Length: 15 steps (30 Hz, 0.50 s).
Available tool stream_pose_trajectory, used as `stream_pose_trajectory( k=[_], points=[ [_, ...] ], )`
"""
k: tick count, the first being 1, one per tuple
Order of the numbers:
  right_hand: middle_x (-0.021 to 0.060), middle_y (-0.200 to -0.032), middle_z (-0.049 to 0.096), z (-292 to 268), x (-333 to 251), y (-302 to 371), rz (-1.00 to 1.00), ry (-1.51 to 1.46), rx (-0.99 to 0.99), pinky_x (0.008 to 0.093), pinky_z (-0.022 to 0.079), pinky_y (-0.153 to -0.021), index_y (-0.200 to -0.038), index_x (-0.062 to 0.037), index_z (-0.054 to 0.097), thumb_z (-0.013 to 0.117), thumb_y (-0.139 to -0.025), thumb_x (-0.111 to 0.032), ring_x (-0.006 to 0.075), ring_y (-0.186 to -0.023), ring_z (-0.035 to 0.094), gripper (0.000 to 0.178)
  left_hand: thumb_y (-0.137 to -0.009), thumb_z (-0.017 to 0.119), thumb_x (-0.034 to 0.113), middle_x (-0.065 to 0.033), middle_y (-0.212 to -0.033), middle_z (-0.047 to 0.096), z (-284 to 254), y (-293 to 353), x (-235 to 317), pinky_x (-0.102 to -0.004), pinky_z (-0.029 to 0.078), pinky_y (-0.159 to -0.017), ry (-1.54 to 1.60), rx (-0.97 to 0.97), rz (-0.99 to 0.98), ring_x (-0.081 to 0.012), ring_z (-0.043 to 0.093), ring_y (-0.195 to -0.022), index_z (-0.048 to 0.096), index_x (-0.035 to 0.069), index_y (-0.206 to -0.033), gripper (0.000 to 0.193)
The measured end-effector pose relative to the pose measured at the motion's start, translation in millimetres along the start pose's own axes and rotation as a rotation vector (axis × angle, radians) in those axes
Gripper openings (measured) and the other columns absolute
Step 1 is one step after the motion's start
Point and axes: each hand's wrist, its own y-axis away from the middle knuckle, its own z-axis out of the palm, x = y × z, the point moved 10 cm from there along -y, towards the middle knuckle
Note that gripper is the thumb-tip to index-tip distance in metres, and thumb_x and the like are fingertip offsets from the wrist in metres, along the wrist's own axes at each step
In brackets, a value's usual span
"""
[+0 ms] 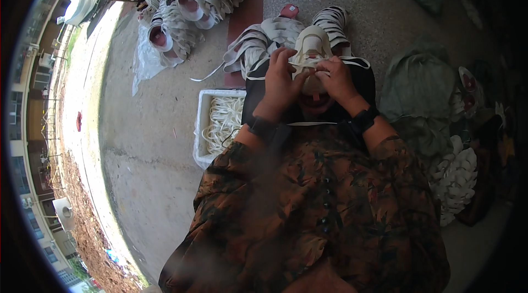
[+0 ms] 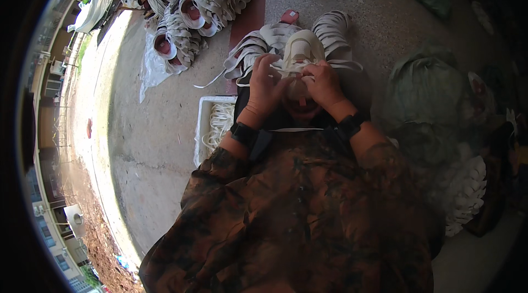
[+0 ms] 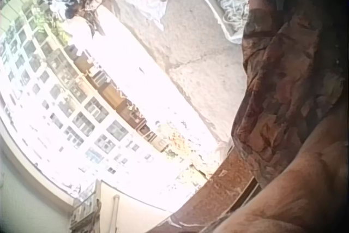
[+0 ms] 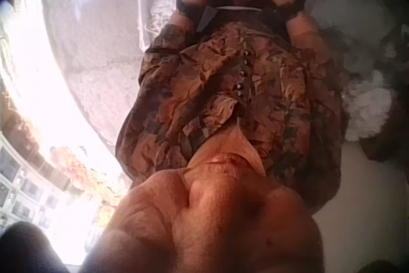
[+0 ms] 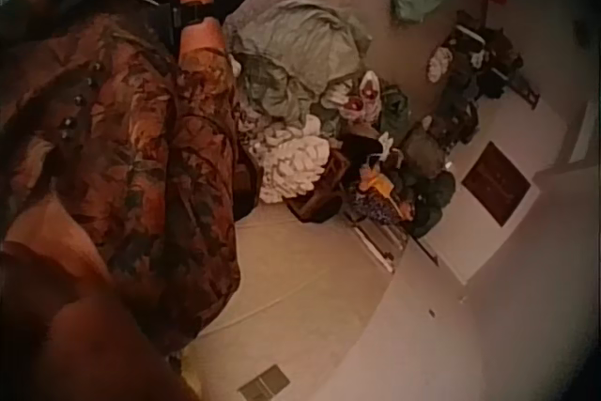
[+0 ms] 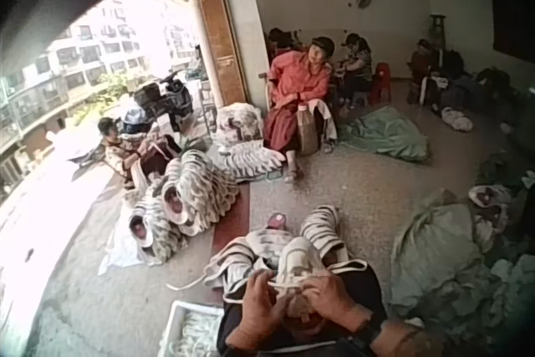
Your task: The person sits on the ground and threads white shoelaces through the eyelets of a white sneaker. They pull the laces tight, adjust the fit, and tie the laces into a knot. The person handles multiple shoes and laces from a nearby container.
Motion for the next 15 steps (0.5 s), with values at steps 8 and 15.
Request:
stream_pose_trajectory(
  k=[8, 15],
  points=[
    [0.0129, -0.078, 0.056, 2.8, 0.4, 2.0, -0.015, 0.136, 0.097, 0.0406, 0.045, -0.075, -0.072, -0.0040, 0.059, 0.064, -0.067, -0.002, 0.0322, -0.086, 0.054, 0.007, -0.068, 0.062, 0.013, -0.0074, -0.082, 0.053, 36.3, 23.4, 7.1, -0.0376, 0.049, -0.063, -0.436, -0.282, 0.341, -0.0287, 0.058, -0.078, 0.058, 0.011, -0.075, 0.009],
    [0.0125, -0.084, 0.060, 0.1, 5.2, 5.5, 0.014, 0.164, 0.148, 0.0412, 0.045, -0.081, -0.073, -0.0077, 0.064, 0.066, -0.065, -0.005, 0.0333, -0.098, 0.053, 0.009, -0.069, 0.063, 0.015, -0.0081, -0.082, 0.052, 42.1, 27.8, -3.1, -0.0386, 0.049, -0.062, -0.542, -0.290, 0.298, -0.0281, 0.057, -0.078, 0.055, 0.011, -0.079, 0.014]
  ],
)
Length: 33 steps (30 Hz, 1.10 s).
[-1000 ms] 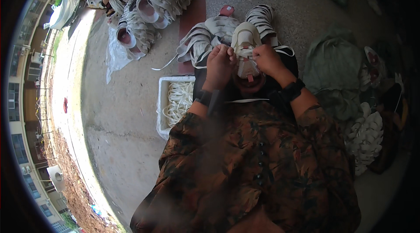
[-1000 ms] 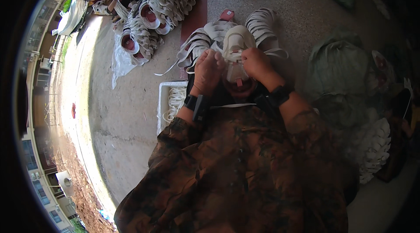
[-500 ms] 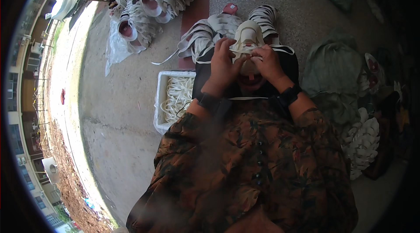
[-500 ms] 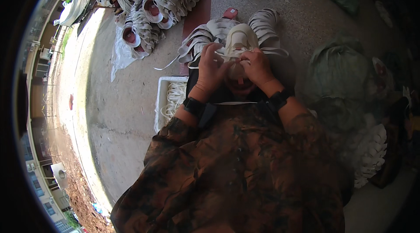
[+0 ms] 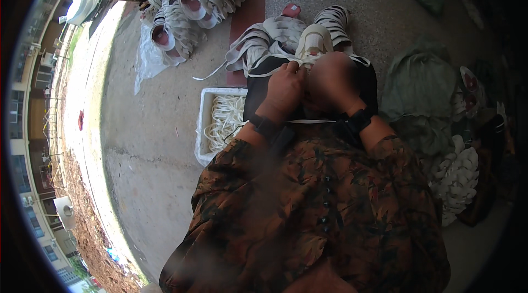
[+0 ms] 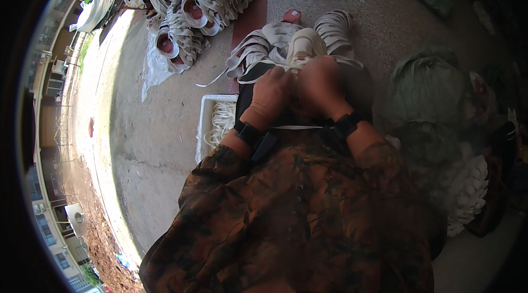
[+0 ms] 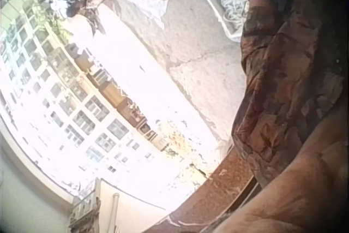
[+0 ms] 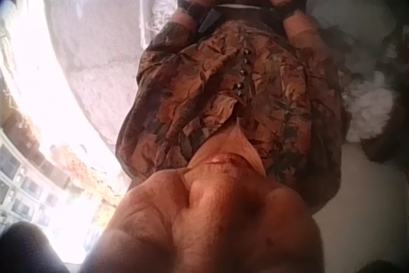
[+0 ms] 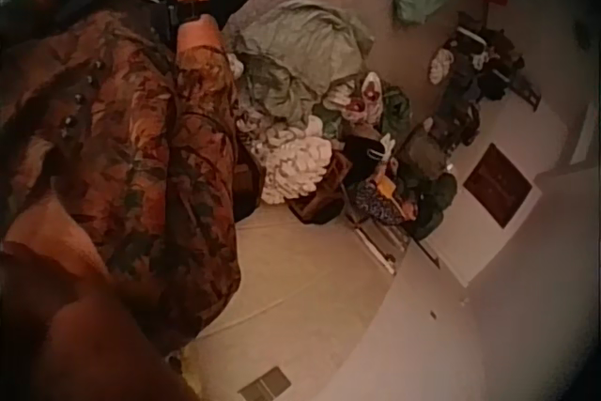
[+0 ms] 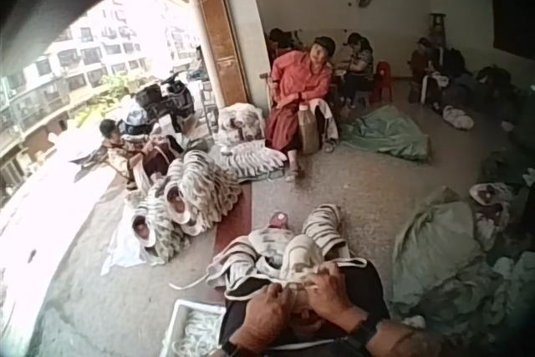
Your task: The person sits on the ground and threads white shoelaces through the eyelets of a white sneaker. They pull the laces tight, adjust the fit, and tie the laces into a knot. The person handles multiple shoes and laces from a nearby container.
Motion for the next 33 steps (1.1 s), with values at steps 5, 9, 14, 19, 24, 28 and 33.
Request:
stream_pose_trajectory(
  k=[5, 9, 14, 19, 24, 28, 33],
  points=[
    [0.0187, -0.112, 0.057, 4.2, 0.7, -1.4, 0.027, 0.074, 0.002, 0.0408, 0.045, -0.090, -0.077, -0.0085, 0.066, 0.068, -0.066, -0.005, 0.0352, -0.108, 0.054, 0.012, -0.072, 0.065, 0.018, -0.0087, -0.084, 0.052, -1.6, -2.0, 0.9, -0.0388, 0.049, -0.064, 0.102, -0.033, -0.143, -0.0294, 0.058, -0.081, 0.059, 0.013, -0.091, 0.020],
    [0.0195, -0.116, 0.055, 6.9, 11.9, -0.1, 0.118, 0.011, 0.027, 0.0410, 0.046, -0.090, -0.077, -0.0084, 0.066, 0.067, -0.066, -0.004, 0.0358, -0.107, 0.055, 0.012, -0.072, 0.066, 0.019, -0.0079, -0.082, 0.054, 4.4, -1.5, -10.0, -0.0386, 0.048, -0.066, 0.214, 0.059, -0.191, -0.0292, 0.057, -0.082, 0.064, 0.016, -0.089, 0.018],
    [0.0195, -0.117, 0.055, 6.3, 9.7, -0.2, 0.100, 0.010, -0.018, 0.0406, 0.046, -0.090, -0.078, -0.0079, 0.067, 0.068, -0.066, -0.003, 0.0347, -0.106, 0.056, 0.013, -0.069, 0.067, 0.021, -0.0063, -0.080, 0.055, 16.1, -8.1, -14.6, -0.0386, 0.049, -0.069, 0.201, 0.116, -0.141, -0.0276, 0.056, -0.084, 0.067, 0.017, -0.084, 0.015],
    [0.0194, -0.117, 0.055, 1.0, 3.1, -2.6, 0.056, 0.026, -0.039, 0.0402, 0.046, -0.090, -0.080, -0.0079, 0.068, 0.068, -0.067, -0.003, 0.0354, -0.106, 0.057, 0.014, -0.069, 0.065, 0.023, -0.0054, -0.084, 0.053, 8.6, -12.7, -0.1, -0.0376, 0.048, -0.070, 0.084, 0.016, -0.037, -0.0260, 0.055, -0.086, 0.066, 0.018, -0.083, 0.015],
    [0.0194, -0.116, 0.055, 3.7, 3.5, -1.8, 0.071, 0.071, -0.044, 0.0404, 0.046, -0.090, -0.081, -0.0077, 0.068, 0.069, -0.067, -0.005, 0.0360, -0.105, 0.057, 0.015, -0.072, 0.061, 0.025, -0.0057, -0.086, 0.053, 22.6, -18.0, 8.1, -0.0380, 0.046, -0.071, -0.122, -0.044, 0.039, -0.0247, 0.055, -0.085, 0.063, 0.015, -0.079, 0.013],
    [0.0191, -0.114, 0.056, 0.5, 4.7, -1.2, 0.025, -0.016, -0.050, 0.0395, 0.046, -0.089, -0.081, -0.0068, 0.068, 0.070, -0.067, -0.007, 0.0362, -0.104, 0.056, 0.014, -0.073, 0.059, 0.023, -0.0078, -0.086, 0.054, 19.2, -22.0, 12.6, -0.0378, 0.046, -0.071, -0.144, -0.107, 0.056, -0.0248, 0.056, -0.085, 0.062, 0.010, -0.077, 0.013],
    [0.0177, -0.108, 0.057, -8.6, -6.8, -1.8, 0.016, -0.055, -0.041, 0.0397, 0.047, -0.085, -0.080, -0.0044, 0.067, 0.071, -0.069, -0.010, 0.0347, -0.099, 0.057, 0.013, -0.076, 0.057, 0.020, -0.0088, -0.087, 0.056, -9.0, -17.7, 2.8, -0.0373, 0.046, -0.070, -0.270, -0.268, -0.011, -0.0254, 0.055, -0.088, 0.063, 0.007, -0.083, 0.016]
  ],
)
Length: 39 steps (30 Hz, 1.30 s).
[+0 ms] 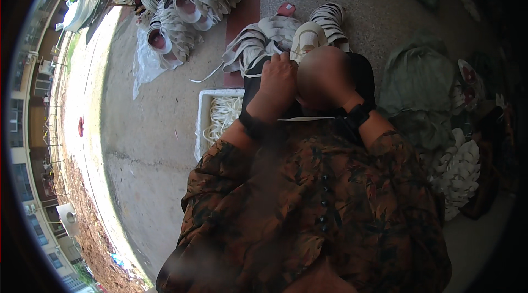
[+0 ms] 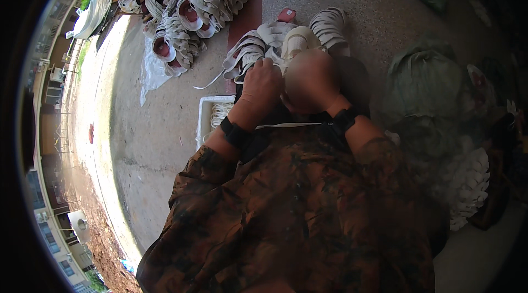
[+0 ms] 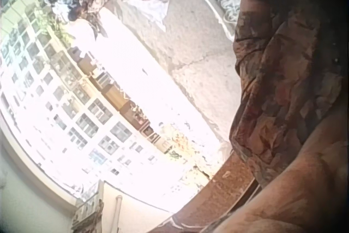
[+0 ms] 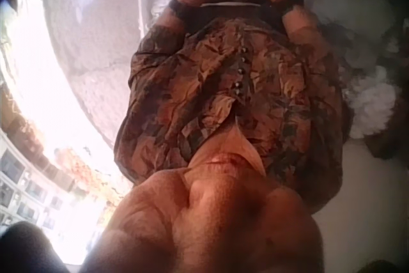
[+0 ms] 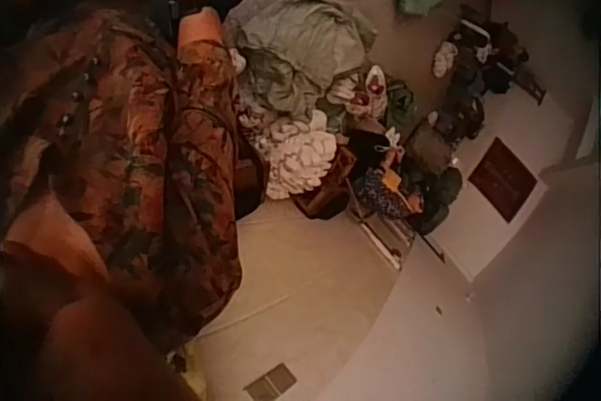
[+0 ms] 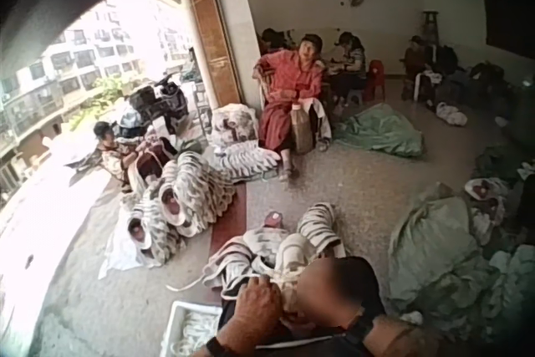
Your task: The person sits on the ground and threads white shoelaces through the eyelets of a white sneaker. They pull the laces tight, adjust the fit, and tie the laces into a knot. The person handles multiple shoes and laces from a nearby container.
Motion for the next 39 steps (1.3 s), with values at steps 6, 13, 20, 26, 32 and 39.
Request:
stream_pose_trajectory(
  k=[6, 13, 20, 26, 32, 39],
  points=[
    [0.0137, -0.096, 0.059, 9.2, 13.5, -13.1, -0.014, -0.059, 0.094, 0.0346, 0.048, -0.074, -0.079, -0.0013, 0.064, 0.069, -0.074, -0.010, 0.0258, -0.086, 0.059, 0.011, -0.079, 0.058, 0.020, -0.0165, -0.091, 0.060, 22.7, 7.1, -32.8, -0.0431, 0.049, -0.071, 0.444, -0.011, -0.180, -0.0338, 0.061, -0.084, 0.060, 0.006, -0.084, 0.015],
    [0.0025, -0.067, 0.058, 6.0, 18.1, -12.0, 0.353, -0.841, 0.067, 0.0242, 0.041, -0.053, -0.078, -0.0003, 0.062, 0.060, -0.084, -0.004, 0.0118, -0.056, 0.052, 0.007, -0.080, 0.057, 0.020, -0.0129, -0.076, 0.062, 44.6, -6.4, -20.7, -0.0418, 0.051, -0.062, 0.285, 0.011, -0.088, -0.0286, 0.065, -0.073, 0.058, 0.007, -0.078, 0.013],
    [0.0033, -0.066, 0.047, -84.0, 123.0, 32.9, 0.651, -1.108, 0.577, 0.0249, 0.036, -0.051, -0.074, -0.0052, 0.047, 0.053, -0.089, -0.005, 0.0118, -0.056, 0.046, 0.015, -0.083, 0.058, 0.017, -0.0136, -0.072, 0.062, -4.7, 67.7, -123.6, -0.0447, 0.049, -0.058, 0.078, 0.049, -0.263, -0.0354, 0.062, -0.068, 0.054, 0.007, -0.077, 0.013],
    [0.0021, -0.070, 0.050, -260.3, 342.3, 150.1, 0.795, -0.354, 0.467, 0.0240, 0.039, -0.056, -0.079, -0.0032, 0.052, 0.054, -0.082, -0.002, 0.0110, -0.063, 0.048, 0.004, -0.084, 0.060, 0.020, -0.0125, -0.076, 0.065, 36.6, 228.0, -279.1, -0.0453, 0.050, -0.064, -0.099, -0.248, -0.822, -0.0337, 0.064, -0.075, 0.060, 0.010, -0.082, 0.010],
    [0.0042, -0.076, 0.058, -116.3, 189.9, 31.9, 0.305, -0.207, 0.083, 0.0304, 0.046, -0.063, -0.094, -0.0001, 0.058, 0.065, -0.073, -0.006, 0.0102, -0.072, 0.056, 0.023, -0.075, 0.064, 0.010, -0.0152, -0.095, 0.062, 40.0, 92.2, -169.1, -0.0428, 0.049, -0.076, 0.438, 0.065, -0.528, -0.0348, 0.061, -0.087, 0.060, 0.006, -0.099, 0.024],
    [0.0029, -0.065, 0.057, -4.9, 46.4, -13.6, 0.158, -0.247, -0.098, 0.0258, 0.044, -0.058, -0.083, 0.0006, 0.058, 0.064, -0.072, -0.001, 0.0081, -0.062, 0.054, 0.013, -0.074, 0.067, 0.016, -0.0136, -0.074, 0.065, 35.9, -3.6, -70.0, -0.0335, 0.050, -0.066, 0.791, 0.109, -0.329, -0.0243, 0.065, -0.069, 0.063, 0.000, -0.091, 0.024]
  ],
)
